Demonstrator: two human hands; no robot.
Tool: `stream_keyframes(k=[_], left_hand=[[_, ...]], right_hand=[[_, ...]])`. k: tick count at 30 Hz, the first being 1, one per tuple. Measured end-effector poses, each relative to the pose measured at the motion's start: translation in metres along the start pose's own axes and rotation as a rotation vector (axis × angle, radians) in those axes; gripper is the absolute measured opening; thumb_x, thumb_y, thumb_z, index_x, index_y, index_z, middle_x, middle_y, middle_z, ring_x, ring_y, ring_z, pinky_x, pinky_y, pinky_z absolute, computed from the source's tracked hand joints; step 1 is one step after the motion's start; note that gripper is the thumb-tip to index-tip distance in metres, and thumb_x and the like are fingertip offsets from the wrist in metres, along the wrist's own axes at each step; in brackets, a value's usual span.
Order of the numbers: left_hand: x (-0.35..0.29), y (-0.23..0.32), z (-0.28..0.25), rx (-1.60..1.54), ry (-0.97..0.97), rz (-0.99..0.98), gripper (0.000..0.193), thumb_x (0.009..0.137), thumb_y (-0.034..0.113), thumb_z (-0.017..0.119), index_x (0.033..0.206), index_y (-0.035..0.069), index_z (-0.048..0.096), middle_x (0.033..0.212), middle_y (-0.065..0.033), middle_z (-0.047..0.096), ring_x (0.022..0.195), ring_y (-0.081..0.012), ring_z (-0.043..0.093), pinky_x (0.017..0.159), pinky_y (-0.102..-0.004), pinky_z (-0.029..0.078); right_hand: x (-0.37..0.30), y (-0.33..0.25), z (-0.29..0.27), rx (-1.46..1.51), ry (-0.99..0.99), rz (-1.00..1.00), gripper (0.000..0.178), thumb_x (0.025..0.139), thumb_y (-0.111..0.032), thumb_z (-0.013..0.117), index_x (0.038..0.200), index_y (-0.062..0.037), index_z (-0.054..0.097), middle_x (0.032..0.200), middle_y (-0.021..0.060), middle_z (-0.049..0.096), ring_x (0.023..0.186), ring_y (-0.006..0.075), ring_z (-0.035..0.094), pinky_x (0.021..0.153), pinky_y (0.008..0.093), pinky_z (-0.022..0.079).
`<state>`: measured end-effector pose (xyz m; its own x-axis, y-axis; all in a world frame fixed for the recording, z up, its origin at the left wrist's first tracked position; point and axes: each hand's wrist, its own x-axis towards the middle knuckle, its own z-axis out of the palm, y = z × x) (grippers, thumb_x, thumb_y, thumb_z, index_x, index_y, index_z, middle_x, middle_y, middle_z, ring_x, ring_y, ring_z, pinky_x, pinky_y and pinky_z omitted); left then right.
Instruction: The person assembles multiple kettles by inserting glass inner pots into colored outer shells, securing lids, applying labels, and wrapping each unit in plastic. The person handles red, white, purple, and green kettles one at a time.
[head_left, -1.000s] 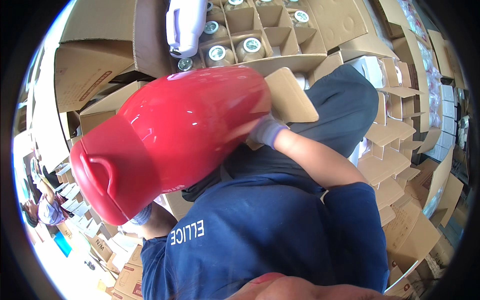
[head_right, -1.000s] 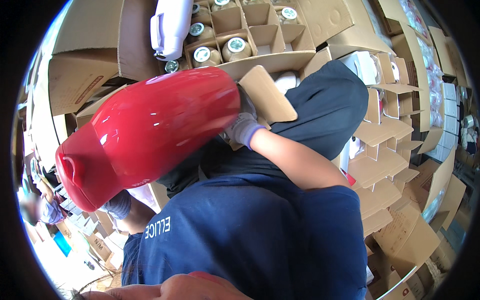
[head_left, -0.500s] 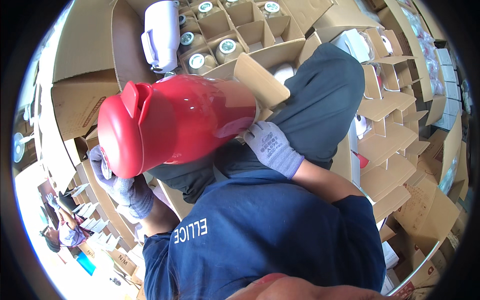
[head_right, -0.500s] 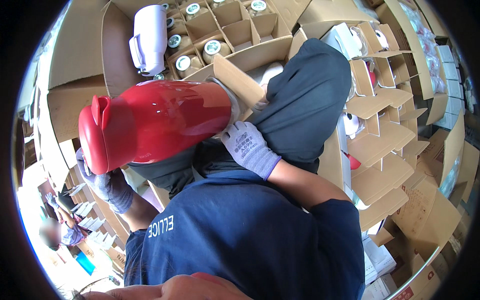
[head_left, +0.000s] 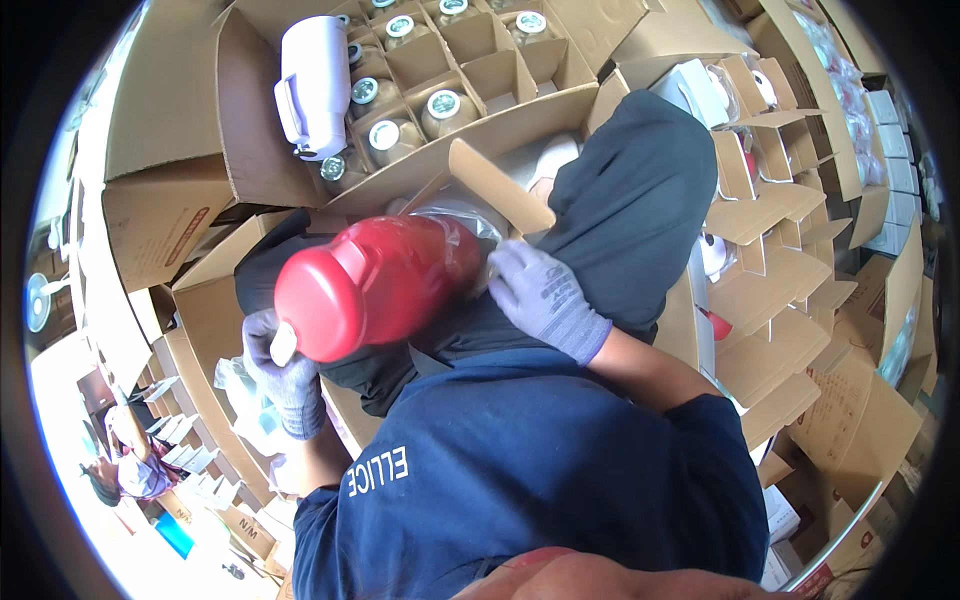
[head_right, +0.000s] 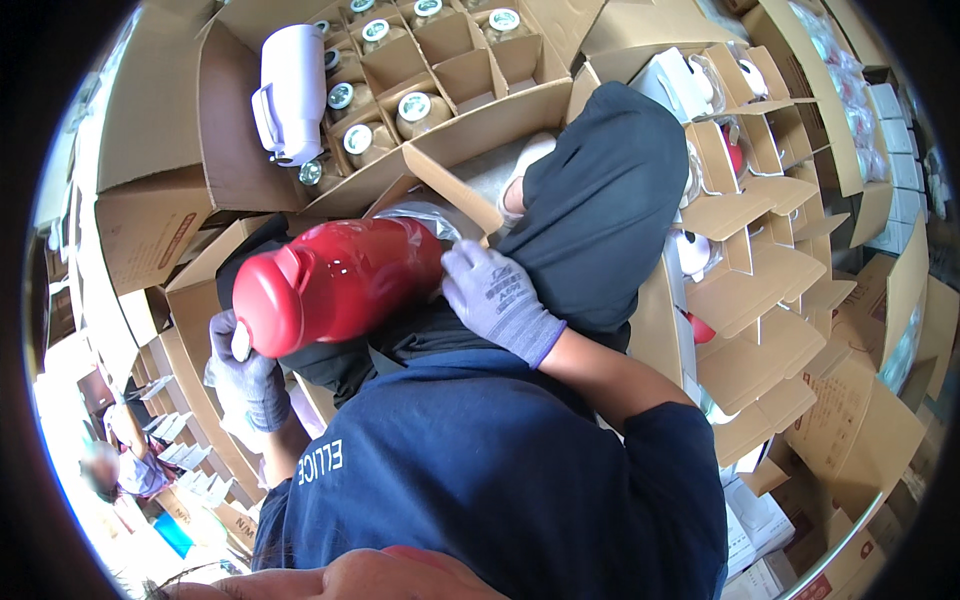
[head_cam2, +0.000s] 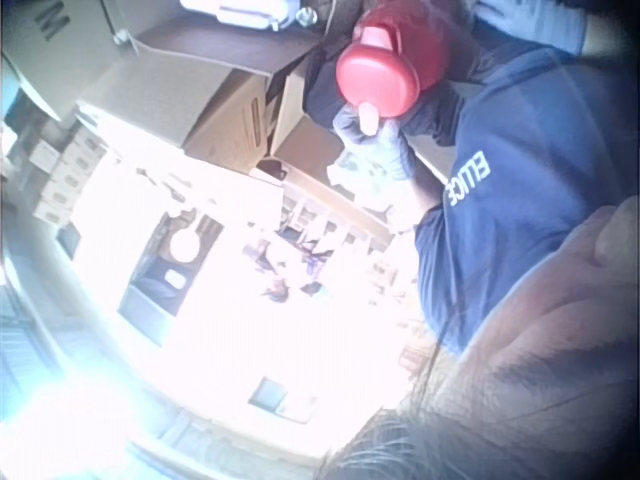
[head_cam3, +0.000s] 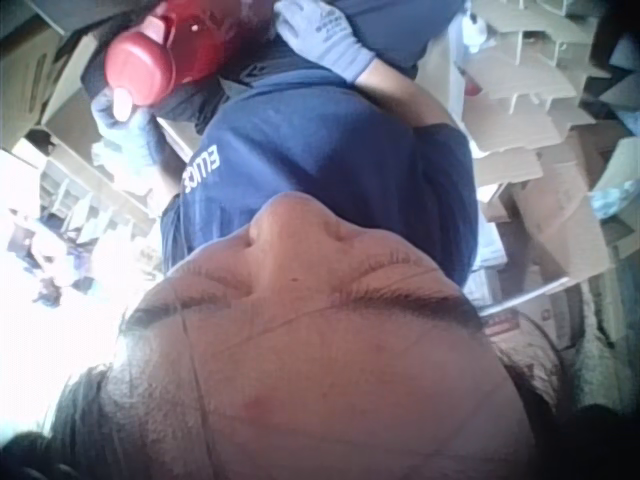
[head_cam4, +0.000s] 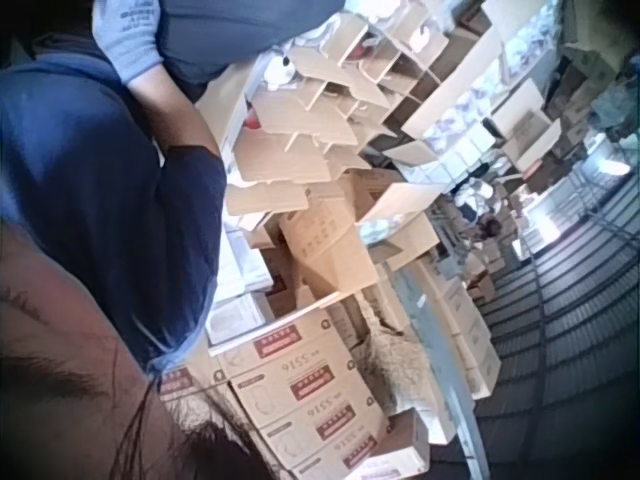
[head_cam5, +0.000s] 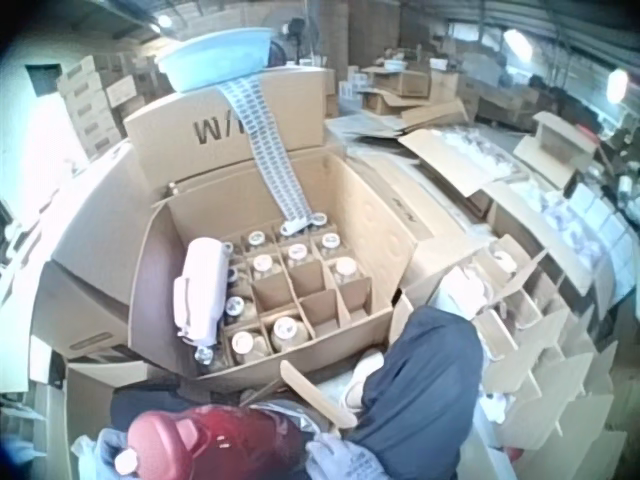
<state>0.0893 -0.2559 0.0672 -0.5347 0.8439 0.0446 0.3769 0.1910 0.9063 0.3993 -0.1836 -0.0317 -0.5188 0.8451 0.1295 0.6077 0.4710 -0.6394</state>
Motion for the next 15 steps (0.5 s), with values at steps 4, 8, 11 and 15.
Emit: stream_keyframes(k=[4,8,11,15], left_hand=[[-0.009,-0.003,-0.005,-0.07,-0.138,0.159,0.044,0.068,0.007,0.088,0.099,0.005,0.058,0.098,-0.0062,0.063,0.089,-0.0137,0.06,0.083,-0.0286,0.049],[-0.014,-0.002,0.002,-0.262,-0.301,0.271,0.046,0.069,0.017,0.092,0.098,0.005,0.058,0.088,-0.0069,0.063,0.08,-0.0159,0.061,0.071,-0.0295,0.049],[-0.009,0.013,0.011,-0.08,-0.44,0.581,0.039,0.065,0.03,0.091,0.081,0.007,0.063,0.072,-0.0057,0.064,0.06,-0.0222,0.06,0.057,-0.033,0.044],[0.012,0.033,0.028,0.063,-0.641,0.812,0.041,0.06,0.042,0.086,0.077,0.008,0.071,0.068,-0.0062,0.062,0.054,-0.0249,0.055,0.053,-0.0344,0.04]], right_hand=[[0.038,0.003,0.001,-0.051,0.0,0.138,0.041,0.091,-0.017,0.057,0.129,-0.0021,0.051,0.112,0.0204,0.058,0.089,0.0336,0.067,0.074,0.0426,0.056],[0.079,0.018,0.036,-0.246,-0.261,0.323,0.031,0.09,-0.018,0.056,0.117,-0.0033,0.057,0.098,0.0195,0.066,0.084,0.0354,0.069,0.07,0.0478,0.055],[0.08,0.036,0.043,-0.135,-0.168,0.247,0.015,0.092,-0.017,0.054,0.1,-0.0078,0.062,0.089,0.0188,0.069,0.083,0.0359,0.07,0.072,0.0474,0.056],[0.071,0.063,0.033,0.177,-0.038,0.249,0.016,0.091,-0.022,0.058,0.093,-0.0098,0.067,0.087,0.0162,0.069,0.084,0.0371,0.066,0.077,0.0471,0.052]])
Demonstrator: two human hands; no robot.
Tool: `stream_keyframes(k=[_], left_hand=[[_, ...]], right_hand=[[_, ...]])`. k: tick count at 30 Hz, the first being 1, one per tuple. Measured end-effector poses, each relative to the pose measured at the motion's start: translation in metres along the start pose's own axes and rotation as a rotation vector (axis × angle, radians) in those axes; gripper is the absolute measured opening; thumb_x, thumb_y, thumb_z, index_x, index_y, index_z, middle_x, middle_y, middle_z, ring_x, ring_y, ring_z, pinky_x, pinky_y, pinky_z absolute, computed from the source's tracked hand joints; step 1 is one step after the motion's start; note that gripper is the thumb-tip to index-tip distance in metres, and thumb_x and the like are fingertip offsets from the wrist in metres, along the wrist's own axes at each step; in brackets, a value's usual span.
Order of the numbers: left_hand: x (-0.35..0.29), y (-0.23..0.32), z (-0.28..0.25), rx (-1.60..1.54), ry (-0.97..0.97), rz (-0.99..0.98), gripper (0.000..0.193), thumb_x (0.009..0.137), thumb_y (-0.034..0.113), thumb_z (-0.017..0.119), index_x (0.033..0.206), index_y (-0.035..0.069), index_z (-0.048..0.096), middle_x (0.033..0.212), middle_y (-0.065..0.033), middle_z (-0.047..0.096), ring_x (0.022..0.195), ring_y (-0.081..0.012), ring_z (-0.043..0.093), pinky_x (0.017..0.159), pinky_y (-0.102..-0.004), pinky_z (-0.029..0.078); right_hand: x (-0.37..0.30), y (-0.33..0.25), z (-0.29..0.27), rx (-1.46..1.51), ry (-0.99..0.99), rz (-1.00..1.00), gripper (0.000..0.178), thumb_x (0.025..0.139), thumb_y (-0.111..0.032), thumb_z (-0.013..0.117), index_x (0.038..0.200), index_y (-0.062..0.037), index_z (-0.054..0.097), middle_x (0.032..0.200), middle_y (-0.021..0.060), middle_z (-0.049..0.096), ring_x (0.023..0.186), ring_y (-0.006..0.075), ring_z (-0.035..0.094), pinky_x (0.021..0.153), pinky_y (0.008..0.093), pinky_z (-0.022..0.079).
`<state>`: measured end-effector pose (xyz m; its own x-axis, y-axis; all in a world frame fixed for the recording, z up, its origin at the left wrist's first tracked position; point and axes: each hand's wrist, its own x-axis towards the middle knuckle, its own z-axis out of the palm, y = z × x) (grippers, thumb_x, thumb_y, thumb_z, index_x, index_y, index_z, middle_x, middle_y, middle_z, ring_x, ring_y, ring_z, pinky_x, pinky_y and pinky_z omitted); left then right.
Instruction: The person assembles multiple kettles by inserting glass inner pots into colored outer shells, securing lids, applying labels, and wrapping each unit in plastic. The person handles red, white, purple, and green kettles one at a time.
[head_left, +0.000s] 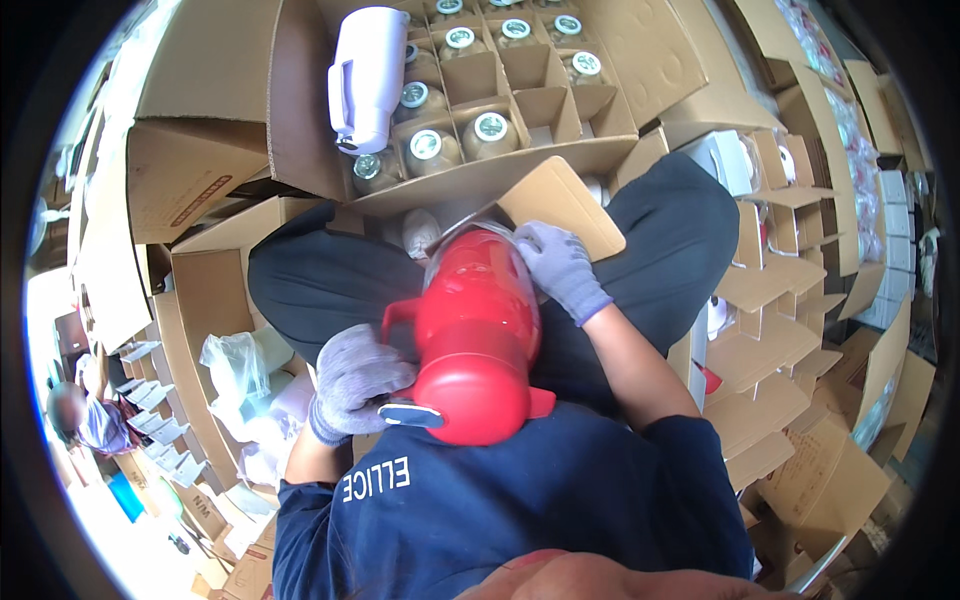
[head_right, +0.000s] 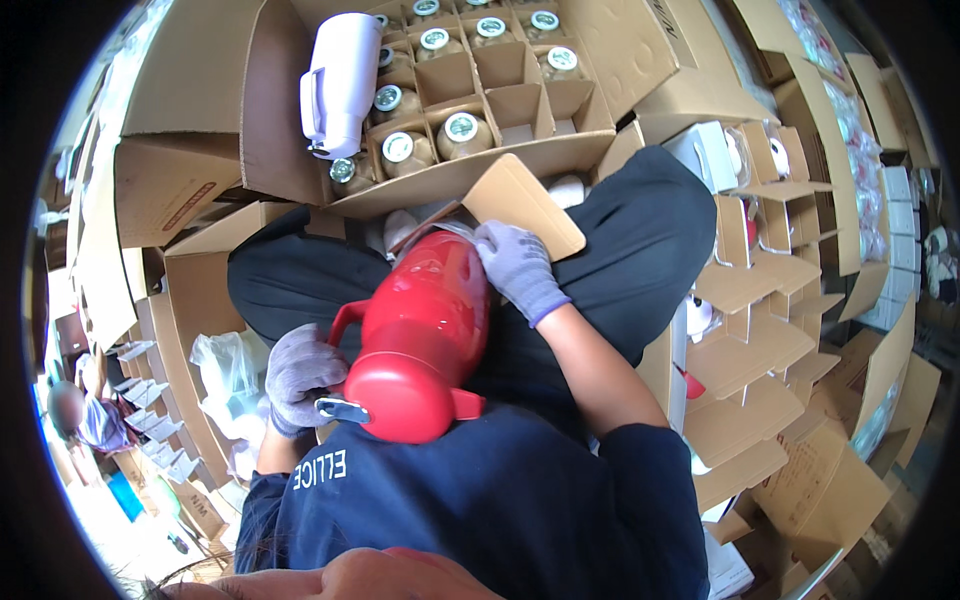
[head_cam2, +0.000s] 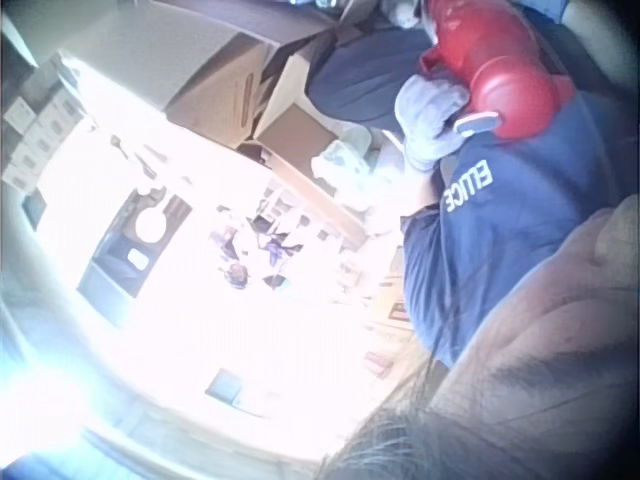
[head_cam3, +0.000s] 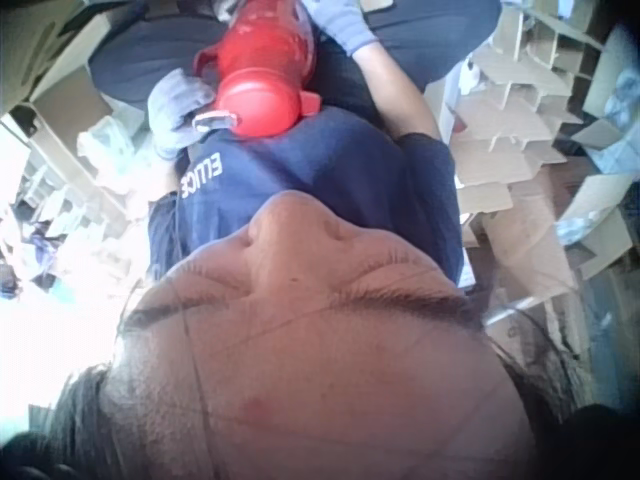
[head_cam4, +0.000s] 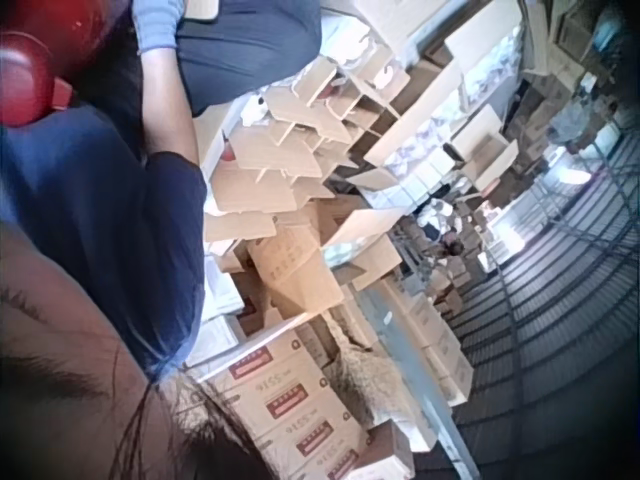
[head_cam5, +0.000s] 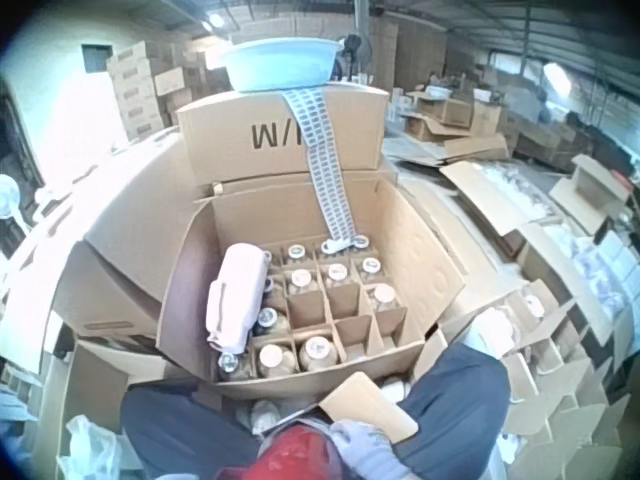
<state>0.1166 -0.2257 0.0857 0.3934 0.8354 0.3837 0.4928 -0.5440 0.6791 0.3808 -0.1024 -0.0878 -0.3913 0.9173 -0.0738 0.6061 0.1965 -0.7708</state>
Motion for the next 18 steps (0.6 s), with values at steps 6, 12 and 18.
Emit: stream_keyframes(k=[6,12,18], left_hand=[[0.017,-0.034,0.023,-0.059,-0.182,0.121,0.027,0.074,0.024,0.076,0.095,0.008,0.072,0.091,-0.0078,0.069,0.079,-0.0296,0.066,0.071,-0.0405,0.051],[0.03,-0.044,0.051,-0.014,-0.167,0.136,0.029,0.073,0.018,0.072,0.101,0.01,0.068,0.085,-0.0065,0.062,0.07,-0.0278,0.059,0.065,-0.0396,0.047],[0.03,-0.061,0.074,0.099,-0.15,-0.02,0.036,0.07,0.009,0.072,0.104,0.01,0.063,0.088,-0.0074,0.059,0.079,-0.028,0.06,0.071,-0.0385,0.047]], right_hand=[[0.003,0.002,-0.029,0.106,-0.015,0.096,0.016,0.091,-0.016,0.061,0.098,-0.005,0.071,0.093,0.0142,0.071,0.084,0.0314,0.068,0.076,0.0366,0.053],[0.001,-0.009,-0.037,0.321,-0.137,0.109,0.016,0.094,-0.014,0.061,0.101,-0.0042,0.07,0.083,0.0059,0.067,0.063,0.0127,0.06,0.06,0.0271,0.049],[-0.005,-0.039,-0.054,0.706,-0.314,0.341,0.019,0.095,-0.016,0.06,0.105,-0.0017,0.069,0.081,0.0075,0.066,0.056,0.0081,0.053,0.056,0.0264,0.047]])
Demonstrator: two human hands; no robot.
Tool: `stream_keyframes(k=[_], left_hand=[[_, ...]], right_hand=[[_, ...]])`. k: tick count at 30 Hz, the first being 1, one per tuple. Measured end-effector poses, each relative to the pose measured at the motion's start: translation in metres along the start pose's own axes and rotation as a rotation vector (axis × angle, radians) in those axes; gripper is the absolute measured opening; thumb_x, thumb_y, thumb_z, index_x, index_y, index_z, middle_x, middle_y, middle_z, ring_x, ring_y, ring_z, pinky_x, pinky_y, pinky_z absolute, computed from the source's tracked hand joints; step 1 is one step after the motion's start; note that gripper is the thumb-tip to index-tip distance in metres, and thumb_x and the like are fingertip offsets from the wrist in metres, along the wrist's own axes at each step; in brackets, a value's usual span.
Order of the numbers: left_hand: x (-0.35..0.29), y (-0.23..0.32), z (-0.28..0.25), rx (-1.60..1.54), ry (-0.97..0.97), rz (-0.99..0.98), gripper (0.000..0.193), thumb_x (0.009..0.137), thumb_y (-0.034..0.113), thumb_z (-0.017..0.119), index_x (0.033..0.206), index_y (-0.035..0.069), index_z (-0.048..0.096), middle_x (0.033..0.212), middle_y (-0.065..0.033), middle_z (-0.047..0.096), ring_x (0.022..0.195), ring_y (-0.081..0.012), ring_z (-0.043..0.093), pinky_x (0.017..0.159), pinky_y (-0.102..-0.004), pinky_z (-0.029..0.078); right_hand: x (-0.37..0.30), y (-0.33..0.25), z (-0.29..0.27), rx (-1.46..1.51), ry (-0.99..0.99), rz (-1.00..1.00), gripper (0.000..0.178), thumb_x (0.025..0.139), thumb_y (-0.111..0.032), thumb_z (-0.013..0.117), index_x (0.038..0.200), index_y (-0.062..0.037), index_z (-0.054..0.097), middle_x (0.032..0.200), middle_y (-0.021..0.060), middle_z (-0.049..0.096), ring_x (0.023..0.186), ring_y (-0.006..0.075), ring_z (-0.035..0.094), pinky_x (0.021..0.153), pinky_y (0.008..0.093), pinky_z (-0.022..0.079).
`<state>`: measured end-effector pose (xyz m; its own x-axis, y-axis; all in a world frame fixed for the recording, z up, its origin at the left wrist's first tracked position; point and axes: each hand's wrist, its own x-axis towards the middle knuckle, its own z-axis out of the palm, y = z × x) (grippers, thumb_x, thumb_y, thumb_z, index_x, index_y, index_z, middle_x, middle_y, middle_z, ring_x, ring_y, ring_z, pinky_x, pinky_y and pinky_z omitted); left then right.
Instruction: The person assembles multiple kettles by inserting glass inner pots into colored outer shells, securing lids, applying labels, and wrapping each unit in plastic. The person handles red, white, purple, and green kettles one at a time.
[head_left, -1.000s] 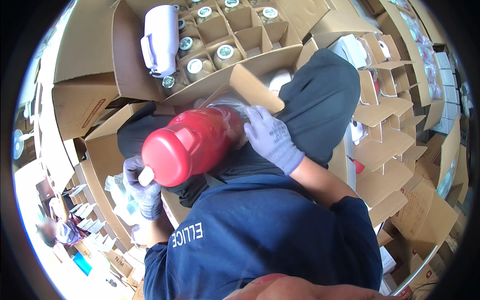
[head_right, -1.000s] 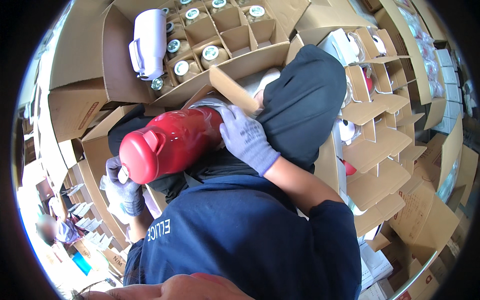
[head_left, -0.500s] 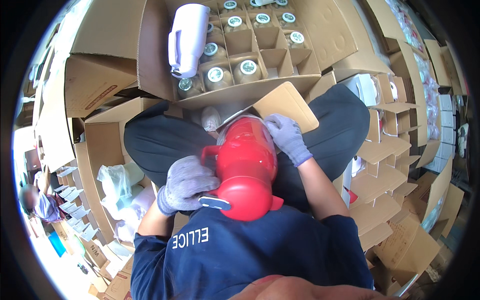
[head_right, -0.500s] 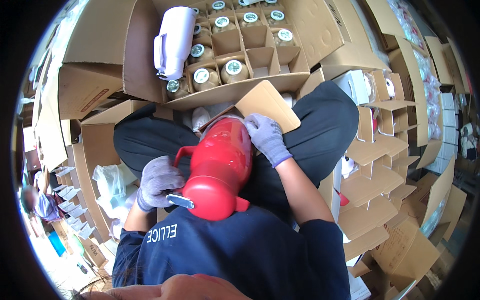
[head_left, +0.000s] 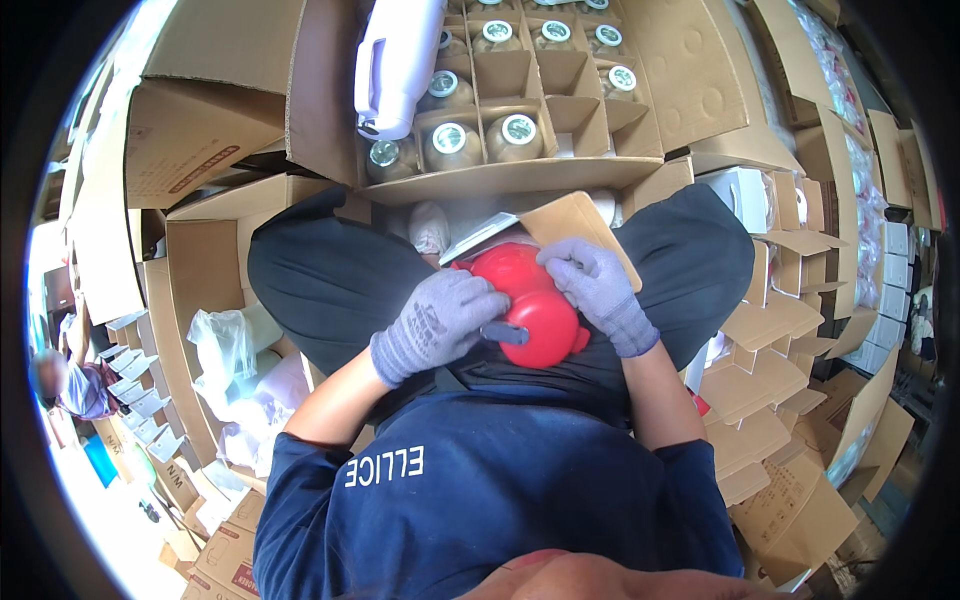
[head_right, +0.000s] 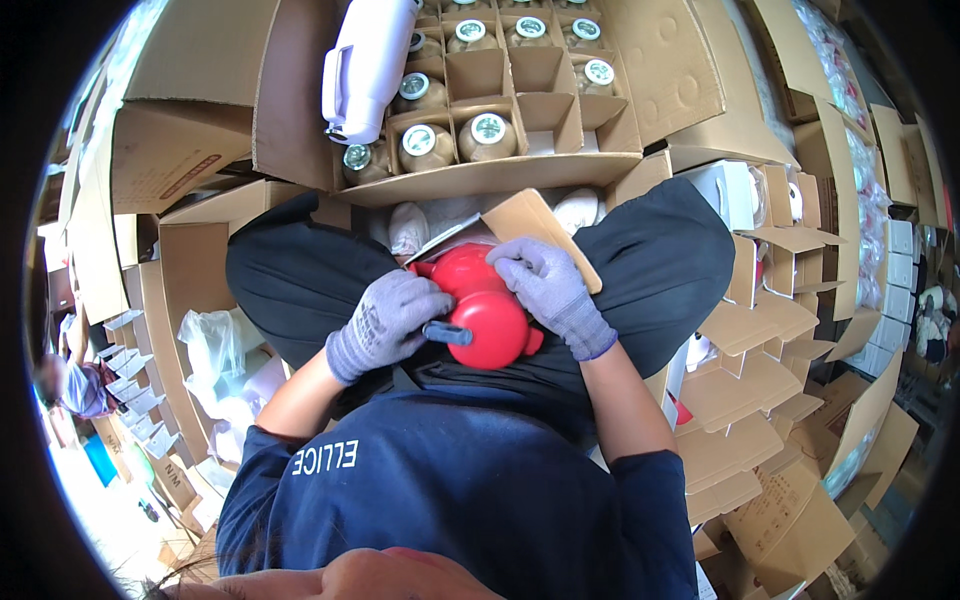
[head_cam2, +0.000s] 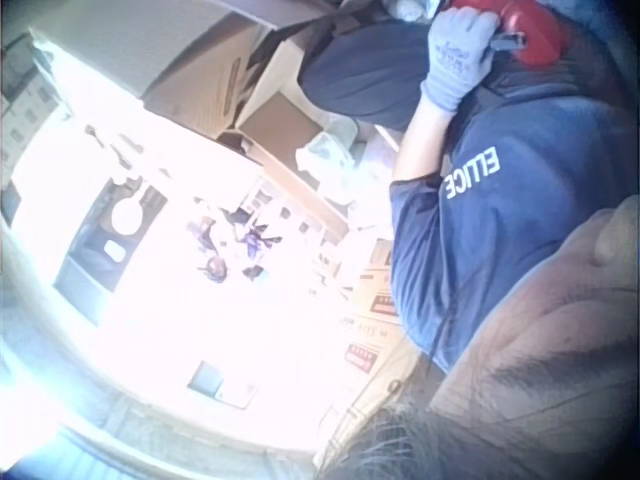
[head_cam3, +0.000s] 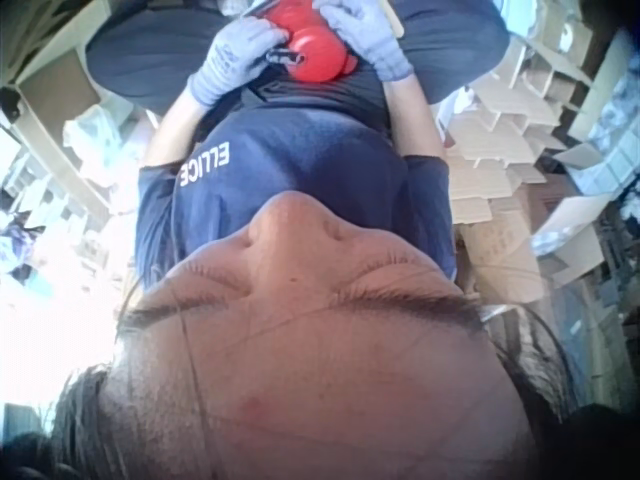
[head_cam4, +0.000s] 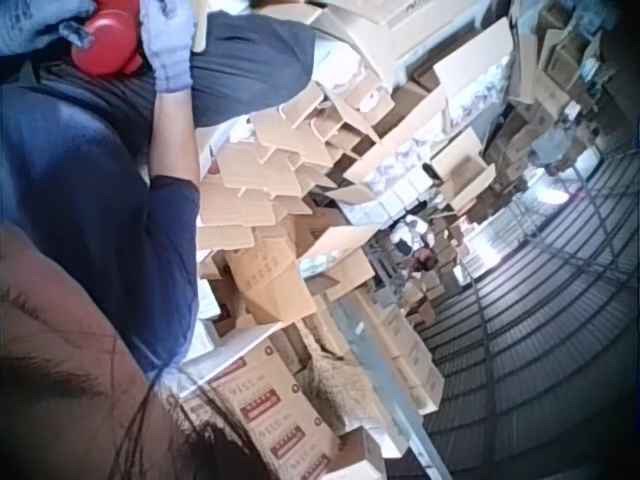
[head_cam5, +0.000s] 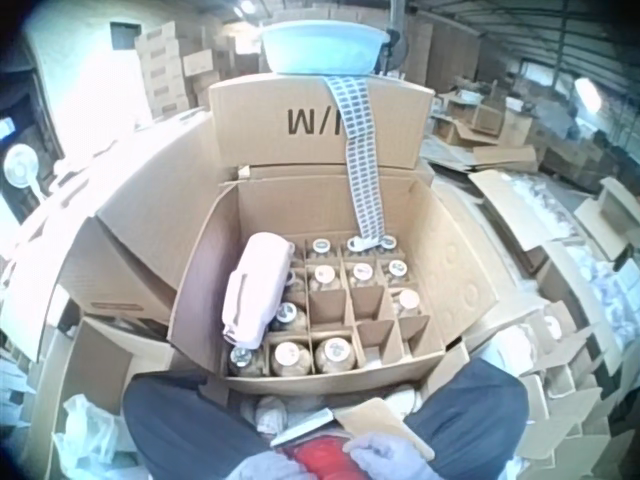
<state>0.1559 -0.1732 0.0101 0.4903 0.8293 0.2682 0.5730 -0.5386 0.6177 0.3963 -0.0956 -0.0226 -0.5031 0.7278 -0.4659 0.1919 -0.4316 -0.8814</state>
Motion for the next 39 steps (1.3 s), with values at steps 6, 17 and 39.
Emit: stream_keyframes(k=[6,17,39], left_hand=[[-0.011,-0.033,0.036,0.089,-0.11,-0.142,0.04,0.071,0.008,0.07,0.11,0.009,0.06,0.095,-0.01,0.061,0.085,-0.0285,0.063,0.074,-0.0397,0.05],[-0.002,-0.033,0.041,0.316,-0.283,-0.385,0.037,0.077,0.01,0.067,0.114,0.009,0.062,0.109,-0.0127,0.065,0.09,-0.0324,0.064,0.08,-0.0415,0.052],[0.36,0.052,0.102,0.571,-1.067,0.306,0.043,0.083,0.031,0.067,0.118,0.006,0.064,0.112,-0.0114,0.063,0.107,-0.0294,0.06,0.093,-0.0404,0.047]], right_hand=[[-0.007,0.015,-0.004,-0.124,0.126,-0.107,0.017,0.096,-0.011,0.058,0.108,-0.0022,0.068,0.08,0.0039,0.063,0.057,0.0078,0.051,0.056,0.023,0.044],[-0.112,-0.04,-0.053,-0.415,0.353,-0.356,0.017,0.089,-0.005,0.063,0.105,-0.0031,0.069,0.085,0.0121,0.069,0.072,0.0235,0.067,0.068,0.0326,0.052],[-0.118,0.093,-0.074,-0.258,0.749,-0.228,0.016,0.084,-0.006,0.067,0.1,-0.0028,0.067,0.086,0.0152,0.065,0.076,0.0325,0.065,0.07,0.0387,0.053]])
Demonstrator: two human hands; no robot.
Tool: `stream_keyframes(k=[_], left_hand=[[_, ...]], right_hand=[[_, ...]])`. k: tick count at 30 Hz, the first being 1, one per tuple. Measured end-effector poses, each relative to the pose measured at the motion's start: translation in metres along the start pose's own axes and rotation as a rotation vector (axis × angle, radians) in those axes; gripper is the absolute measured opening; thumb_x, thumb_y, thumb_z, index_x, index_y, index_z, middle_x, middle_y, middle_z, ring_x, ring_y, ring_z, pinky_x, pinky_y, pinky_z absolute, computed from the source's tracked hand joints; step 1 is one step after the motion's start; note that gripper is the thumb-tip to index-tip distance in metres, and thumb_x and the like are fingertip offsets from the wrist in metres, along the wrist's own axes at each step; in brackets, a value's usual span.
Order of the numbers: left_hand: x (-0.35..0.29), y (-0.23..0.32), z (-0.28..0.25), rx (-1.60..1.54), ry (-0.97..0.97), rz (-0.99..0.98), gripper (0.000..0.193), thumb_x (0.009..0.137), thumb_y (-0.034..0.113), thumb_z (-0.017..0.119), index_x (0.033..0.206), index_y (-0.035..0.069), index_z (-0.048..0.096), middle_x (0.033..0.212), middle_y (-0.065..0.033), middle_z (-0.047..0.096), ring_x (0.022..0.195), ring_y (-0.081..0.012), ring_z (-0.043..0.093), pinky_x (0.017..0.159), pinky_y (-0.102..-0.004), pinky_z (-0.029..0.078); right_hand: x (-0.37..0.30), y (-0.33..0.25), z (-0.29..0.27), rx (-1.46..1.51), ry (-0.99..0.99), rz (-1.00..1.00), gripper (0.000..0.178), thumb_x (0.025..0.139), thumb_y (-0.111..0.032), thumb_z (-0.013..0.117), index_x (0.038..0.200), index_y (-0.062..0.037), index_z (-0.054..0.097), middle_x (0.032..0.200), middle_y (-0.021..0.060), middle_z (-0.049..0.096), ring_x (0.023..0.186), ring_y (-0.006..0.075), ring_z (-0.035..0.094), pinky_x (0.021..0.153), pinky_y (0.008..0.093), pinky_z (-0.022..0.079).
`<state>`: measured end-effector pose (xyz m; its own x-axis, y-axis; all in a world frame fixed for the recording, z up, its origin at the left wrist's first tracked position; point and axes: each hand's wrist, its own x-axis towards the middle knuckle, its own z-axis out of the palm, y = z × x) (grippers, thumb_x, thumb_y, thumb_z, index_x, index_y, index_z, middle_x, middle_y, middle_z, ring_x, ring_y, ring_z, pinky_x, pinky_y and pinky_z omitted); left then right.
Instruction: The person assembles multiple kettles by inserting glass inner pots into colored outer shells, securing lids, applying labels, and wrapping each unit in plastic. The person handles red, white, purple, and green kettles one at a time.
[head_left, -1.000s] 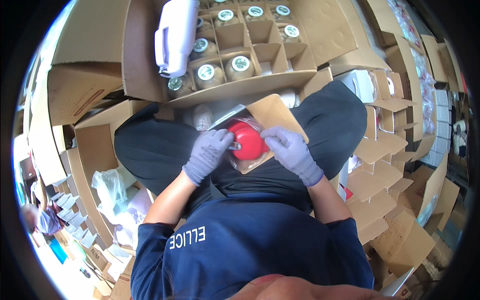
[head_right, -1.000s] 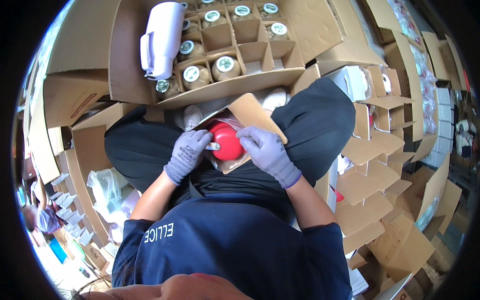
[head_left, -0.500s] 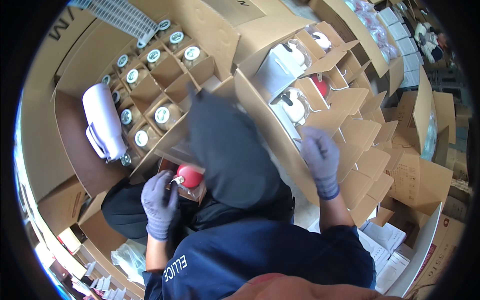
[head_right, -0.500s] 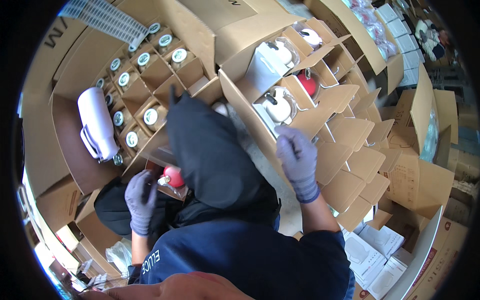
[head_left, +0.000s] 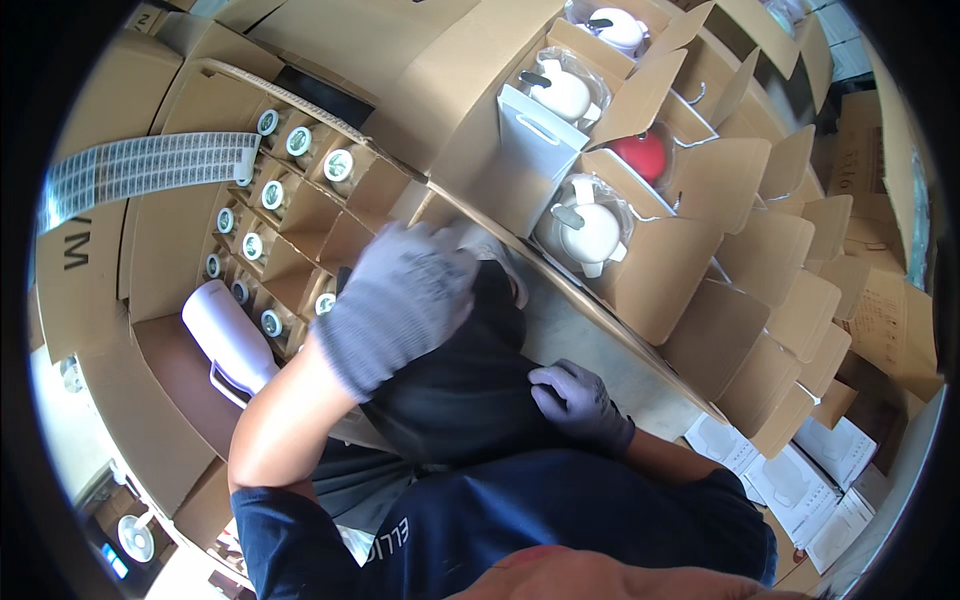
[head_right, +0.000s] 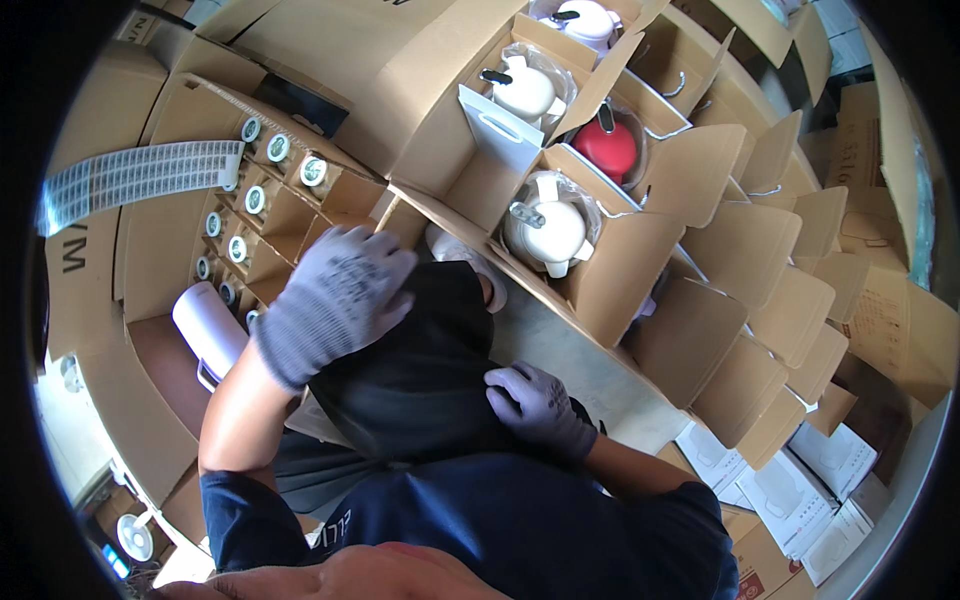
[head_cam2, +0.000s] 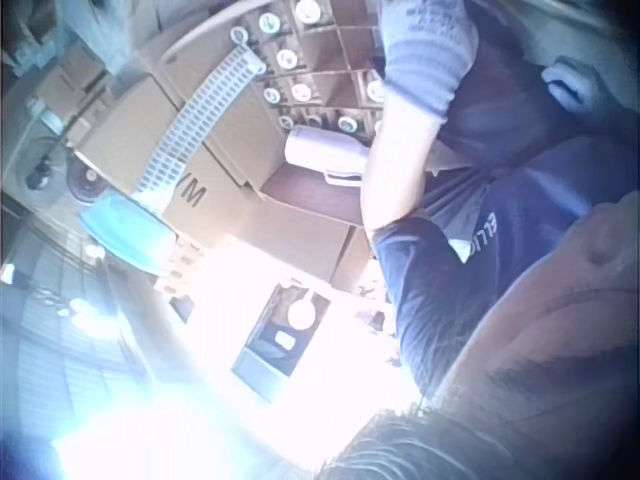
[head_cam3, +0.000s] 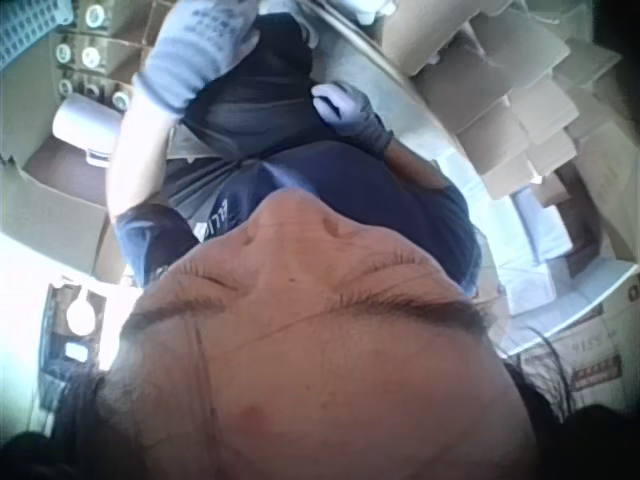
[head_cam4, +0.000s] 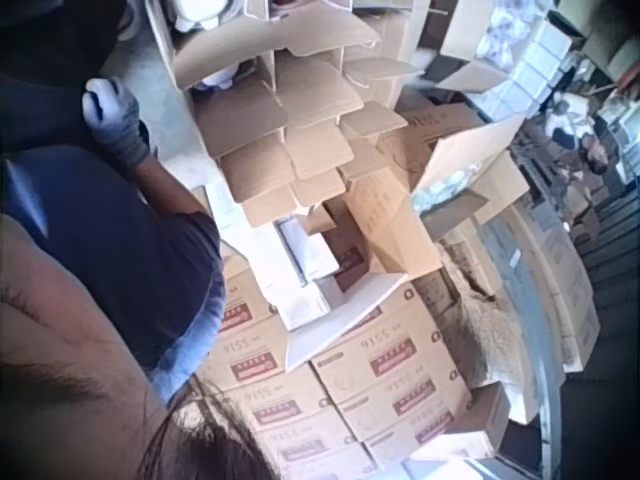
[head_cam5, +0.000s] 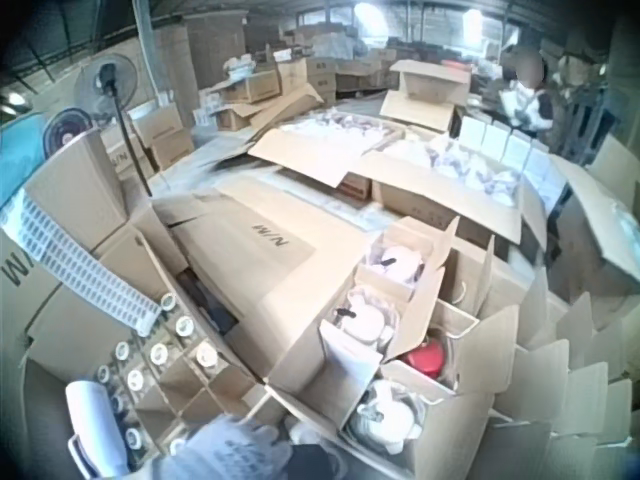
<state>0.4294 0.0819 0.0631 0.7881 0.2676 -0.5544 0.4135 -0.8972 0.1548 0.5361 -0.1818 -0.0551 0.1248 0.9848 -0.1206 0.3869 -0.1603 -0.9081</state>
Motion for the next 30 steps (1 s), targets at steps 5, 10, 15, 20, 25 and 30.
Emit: stream_keyframes(k=[5,10,15,20,25,30], left_hand=[[0.073,0.025,0.03,0.064,0.206,0.281,0.047,0.08,0.029,0.066,0.118,0.002,0.062,0.107,-0.0152,0.063,0.106,-0.0298,0.059,0.088,-0.0415,0.048],[0.079,0.049,0.055,-0.017,-0.048,0.343,0.03,0.086,0.021,0.056,0.105,-0.001,0.064,0.104,-0.0168,0.063,0.104,-0.0309,0.061,0.089,-0.0413,0.049],[0.089,0.041,0.058,-0.027,0.017,0.396,0.023,0.084,0.021,0.058,0.097,0.003,0.064,0.091,-0.0128,0.063,0.093,-0.0288,0.064,0.08,-0.0406,0.052],[0.126,0.025,0.035,-0.146,0.272,0.2,0.018,0.082,0.018,0.063,0.098,0.008,0.065,0.08,-0.0103,0.062,0.076,-0.0293,0.063,0.067,-0.0402,0.05],[0.183,0.018,0.031,0.182,0.225,0.296,0.02,0.091,0.023,0.056,0.096,0.011,0.071,0.098,-0.0111,0.061,0.089,-0.0284,0.063,0.073,-0.0429,0.05],[0.212,0.037,0.017,0.307,-0.123,0.183,0.019,0.092,0.019,0.054,0.1,0.016,0.072,0.096,-0.0124,0.068,0.088,-0.0312,0.069,0.074,-0.0429,0.054]], right_hand=[[0.0,0.018,0.017,0.113,0.047,0.069,0.016,0.081,-0.008,0.068,0.096,-0.0045,0.065,0.084,0.0143,0.064,0.074,0.0321,0.064,0.065,0.0413,0.052],[0.008,0.036,0.018,0.193,0.027,0.022,0.016,0.082,-0.011,0.067,0.097,-0.0051,0.065,0.082,0.0141,0.063,0.073,0.032,0.064,0.063,0.0416,0.051],[0.011,0.045,0.015,0.311,-0.015,0.061,0.016,0.082,-0.011,0.067,0.097,-0.006,0.065,0.082,0.0135,0.061,0.073,0.0307,0.063,0.064,0.0408,0.05],[0.011,0.052,0.009,0.294,-0.014,0.049,0.016,0.081,-0.008,0.068,0.096,-0.0062,0.064,0.082,0.0117,0.062,0.072,0.0297,0.063,0.065,0.04,0.05],[0.007,0.053,0.006,0.345,0.006,0.054,0.019,0.081,-0.009,0.066,0.099,-0.0056,0.062,0.084,0.0131,0.06,0.075,0.0308,0.063,0.065,0.0406,0.049],[0.005,0.048,0.001,0.371,0.045,0.061,0.019,0.082,-0.009,0.065,0.1,-0.0041,0.061,0.087,0.0145,0.06,0.078,0.0324,0.063,0.067,0.0414,0.05]])
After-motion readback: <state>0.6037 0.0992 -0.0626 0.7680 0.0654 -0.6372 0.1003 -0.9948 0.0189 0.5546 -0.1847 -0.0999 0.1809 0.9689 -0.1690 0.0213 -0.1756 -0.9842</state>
